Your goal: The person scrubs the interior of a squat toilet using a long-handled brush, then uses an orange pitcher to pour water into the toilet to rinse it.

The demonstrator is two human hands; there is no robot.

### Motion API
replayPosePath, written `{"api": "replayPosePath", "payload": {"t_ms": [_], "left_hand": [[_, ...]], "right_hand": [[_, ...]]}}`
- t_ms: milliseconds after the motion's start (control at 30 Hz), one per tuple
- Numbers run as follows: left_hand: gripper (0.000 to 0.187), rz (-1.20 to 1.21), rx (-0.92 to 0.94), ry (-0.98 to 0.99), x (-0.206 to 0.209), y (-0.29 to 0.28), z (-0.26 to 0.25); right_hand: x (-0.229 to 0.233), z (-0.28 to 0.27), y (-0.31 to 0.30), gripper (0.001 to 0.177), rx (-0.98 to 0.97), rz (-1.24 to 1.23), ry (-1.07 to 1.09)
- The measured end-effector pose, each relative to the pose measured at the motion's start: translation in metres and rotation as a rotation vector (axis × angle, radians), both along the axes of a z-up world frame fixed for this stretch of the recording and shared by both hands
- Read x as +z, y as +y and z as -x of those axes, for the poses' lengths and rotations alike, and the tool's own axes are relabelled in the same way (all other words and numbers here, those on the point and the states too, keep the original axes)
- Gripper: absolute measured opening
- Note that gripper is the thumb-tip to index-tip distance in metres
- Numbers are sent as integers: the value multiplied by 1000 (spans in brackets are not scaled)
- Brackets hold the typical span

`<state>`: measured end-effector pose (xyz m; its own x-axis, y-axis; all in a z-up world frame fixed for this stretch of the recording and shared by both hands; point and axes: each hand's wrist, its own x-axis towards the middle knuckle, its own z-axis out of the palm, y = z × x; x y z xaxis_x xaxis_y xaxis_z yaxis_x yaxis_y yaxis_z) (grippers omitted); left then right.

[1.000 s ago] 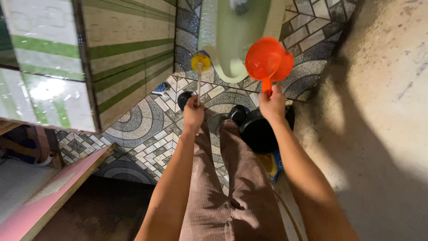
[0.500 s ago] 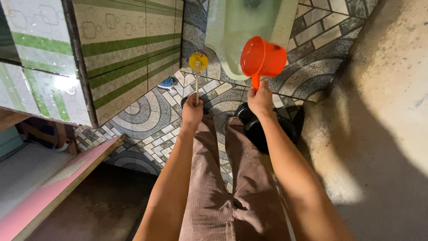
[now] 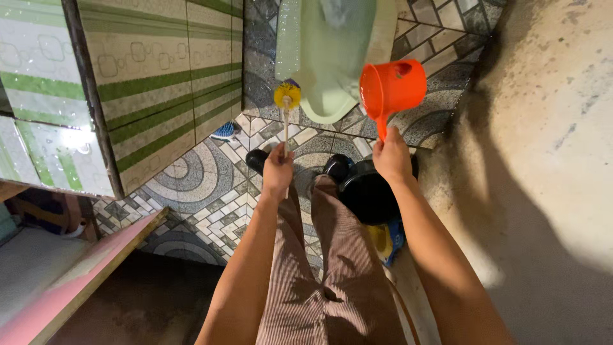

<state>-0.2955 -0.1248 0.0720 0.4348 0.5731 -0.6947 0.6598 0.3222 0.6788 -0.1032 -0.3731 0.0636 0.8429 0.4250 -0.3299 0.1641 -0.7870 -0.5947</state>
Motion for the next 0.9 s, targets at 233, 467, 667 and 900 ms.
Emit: {"api": "replayPosePath", "payload": {"t_ms": [233,467,667,900], "left_hand": [[48,40,-46,14,13,-17,-22],[49,144,31,-81,19,-10,-35],[47,107,9,-209,67,17,-45],[49,69,4,-286,167,71,-35]], "right_hand": [[-12,-34,-43,29,-28,125,-101],[27,-98,-32,23,-76,66,-263],[95,-119,-8,26,-103,-16,-468],[147,-98,42,43,-683,-611,24]]}}
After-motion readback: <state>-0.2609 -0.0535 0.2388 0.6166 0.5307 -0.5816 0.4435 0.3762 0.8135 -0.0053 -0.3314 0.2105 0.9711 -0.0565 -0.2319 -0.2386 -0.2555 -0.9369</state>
